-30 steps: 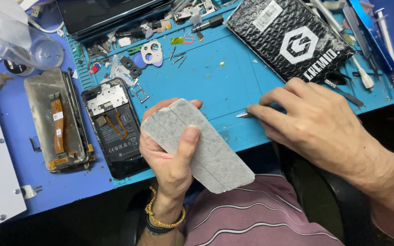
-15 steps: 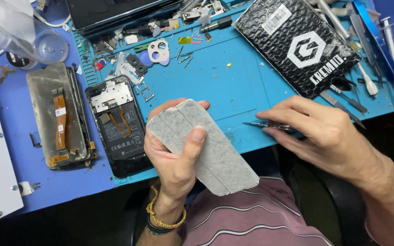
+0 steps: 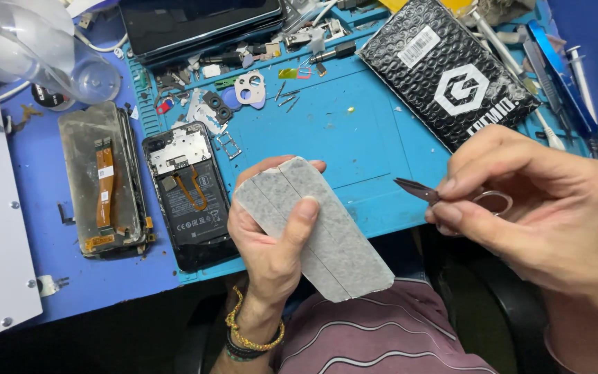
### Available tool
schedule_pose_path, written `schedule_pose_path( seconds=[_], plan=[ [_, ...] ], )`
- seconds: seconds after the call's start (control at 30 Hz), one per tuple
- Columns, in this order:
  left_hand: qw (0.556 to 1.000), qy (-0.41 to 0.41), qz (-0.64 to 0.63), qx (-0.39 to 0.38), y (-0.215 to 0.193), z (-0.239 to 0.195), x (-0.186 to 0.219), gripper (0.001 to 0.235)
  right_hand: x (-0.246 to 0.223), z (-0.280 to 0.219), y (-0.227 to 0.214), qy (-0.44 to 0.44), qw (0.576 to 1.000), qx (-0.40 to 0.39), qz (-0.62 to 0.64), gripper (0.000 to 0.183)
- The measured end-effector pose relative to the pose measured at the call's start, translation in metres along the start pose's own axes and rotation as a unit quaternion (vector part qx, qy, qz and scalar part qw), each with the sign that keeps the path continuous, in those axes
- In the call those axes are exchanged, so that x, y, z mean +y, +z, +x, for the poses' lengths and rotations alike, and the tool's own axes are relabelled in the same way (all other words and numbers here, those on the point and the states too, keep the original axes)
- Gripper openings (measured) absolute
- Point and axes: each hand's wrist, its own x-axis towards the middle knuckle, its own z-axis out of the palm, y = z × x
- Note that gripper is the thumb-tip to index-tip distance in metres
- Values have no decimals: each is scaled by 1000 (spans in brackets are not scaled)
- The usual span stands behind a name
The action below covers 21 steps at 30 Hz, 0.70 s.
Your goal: Removing adhesive tape from a phone component using tweezers and scissors during a repair process.
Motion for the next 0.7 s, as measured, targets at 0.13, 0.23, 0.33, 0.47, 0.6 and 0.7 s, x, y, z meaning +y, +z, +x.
schedule_pose_path(
  seconds=[0.13, 0.23, 0.33, 0.47, 0.6, 0.7],
  plan=[
    [1000, -21, -21, 2, 0, 1, 1, 42, 7, 17, 6, -28, 998, -25, -52, 20],
    [999, -43, -34, 1, -1, 0, 3, 48, 21, 34, 14, -82, 985, -53, -139, 19],
    [997, -49, -61, -1, -5, 0, -4, 44, 37, 47, 25, -164, 959, -54, -224, 12],
    [986, -87, -138, -31, -7, 1, -2, 36, 40, 55, 35, -284, 898, -30, -335, 8],
    [975, -130, -122, -134, -4, 7, 5, 34, 26, 47, 31, -281, 907, -23, -312, 5],
    [968, -141, 9, -209, -2, 11, 11, 31, 26, 38, 25, -247, 922, -7, -298, 4]
  ],
)
